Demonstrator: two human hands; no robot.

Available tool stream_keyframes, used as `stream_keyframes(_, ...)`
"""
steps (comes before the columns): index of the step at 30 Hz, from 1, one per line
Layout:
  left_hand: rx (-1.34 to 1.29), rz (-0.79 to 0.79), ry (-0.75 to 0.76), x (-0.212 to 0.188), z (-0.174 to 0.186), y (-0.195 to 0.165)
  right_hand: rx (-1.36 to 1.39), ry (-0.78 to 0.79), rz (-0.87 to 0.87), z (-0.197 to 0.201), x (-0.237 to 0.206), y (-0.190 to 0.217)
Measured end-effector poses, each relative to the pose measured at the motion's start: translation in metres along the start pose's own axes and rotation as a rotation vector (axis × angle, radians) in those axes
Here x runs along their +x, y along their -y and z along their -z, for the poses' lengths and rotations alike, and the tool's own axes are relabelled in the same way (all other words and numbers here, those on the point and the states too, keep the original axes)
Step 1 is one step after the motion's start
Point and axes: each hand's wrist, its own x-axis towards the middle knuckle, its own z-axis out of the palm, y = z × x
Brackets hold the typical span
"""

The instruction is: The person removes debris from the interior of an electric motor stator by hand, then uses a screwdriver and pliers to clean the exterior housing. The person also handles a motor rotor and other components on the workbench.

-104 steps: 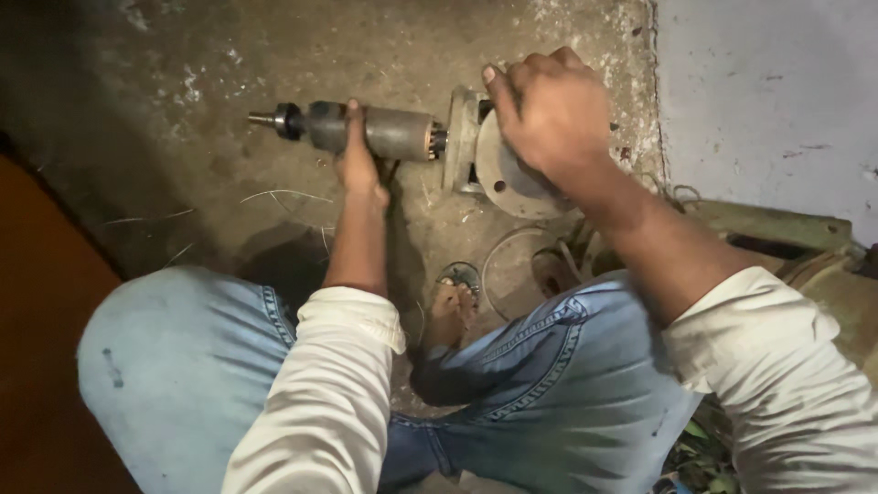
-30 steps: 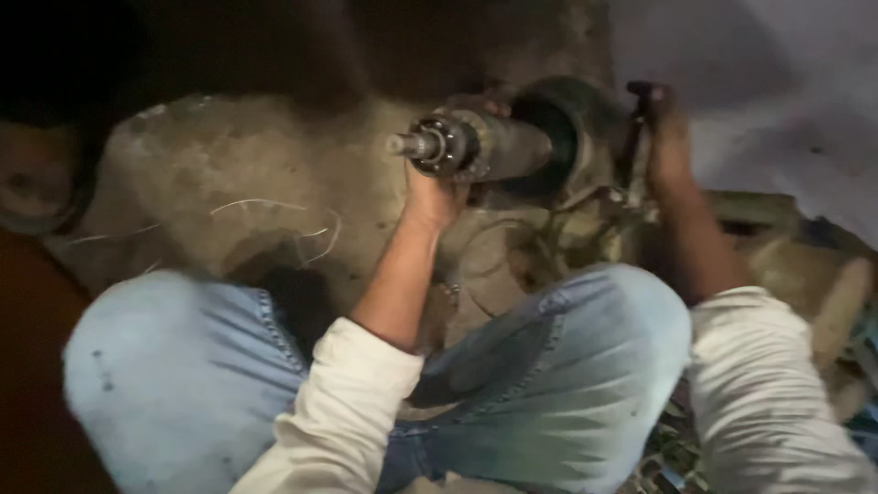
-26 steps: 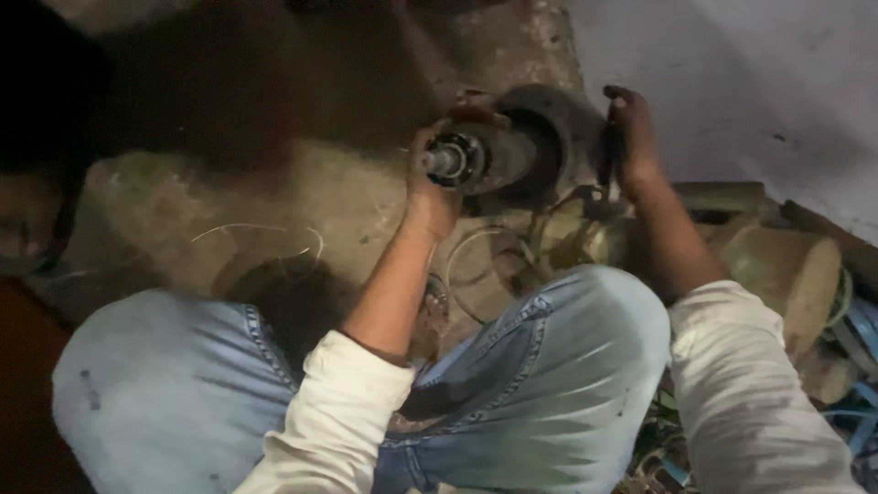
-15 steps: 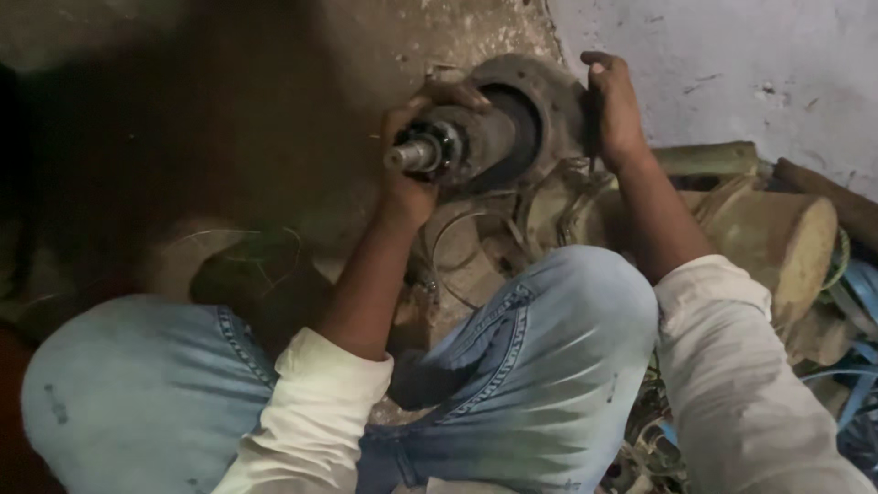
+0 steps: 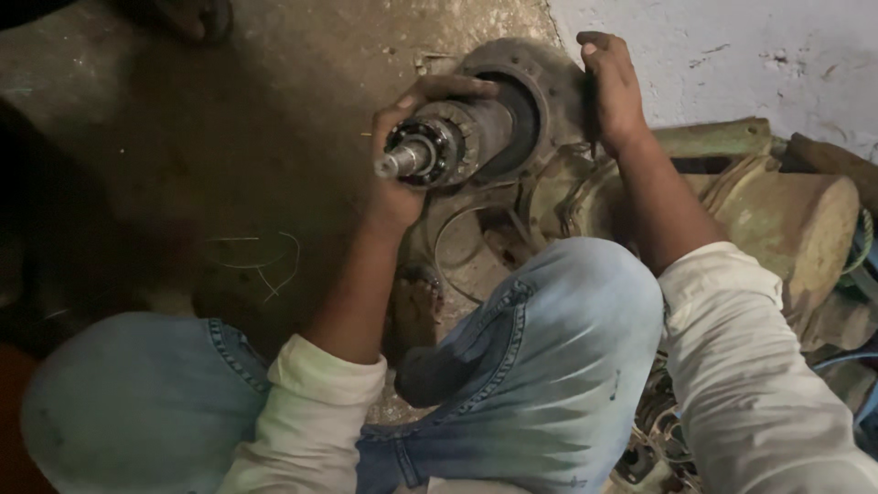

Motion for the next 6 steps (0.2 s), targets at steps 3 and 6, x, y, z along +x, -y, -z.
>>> stream_keyframes(3, 0.017, -0.039, 0.036, 0.004, -0.002, 0.001, -0.01, -0.011, -0.02, 0.004, 0.001, -0.016)
stream_keyframes(6, -0.038, 0.009, 0.025, 0.02, 0.019, -0.005, -0.002, 0.003, -0.007, 0.008, 0.004, -0.028)
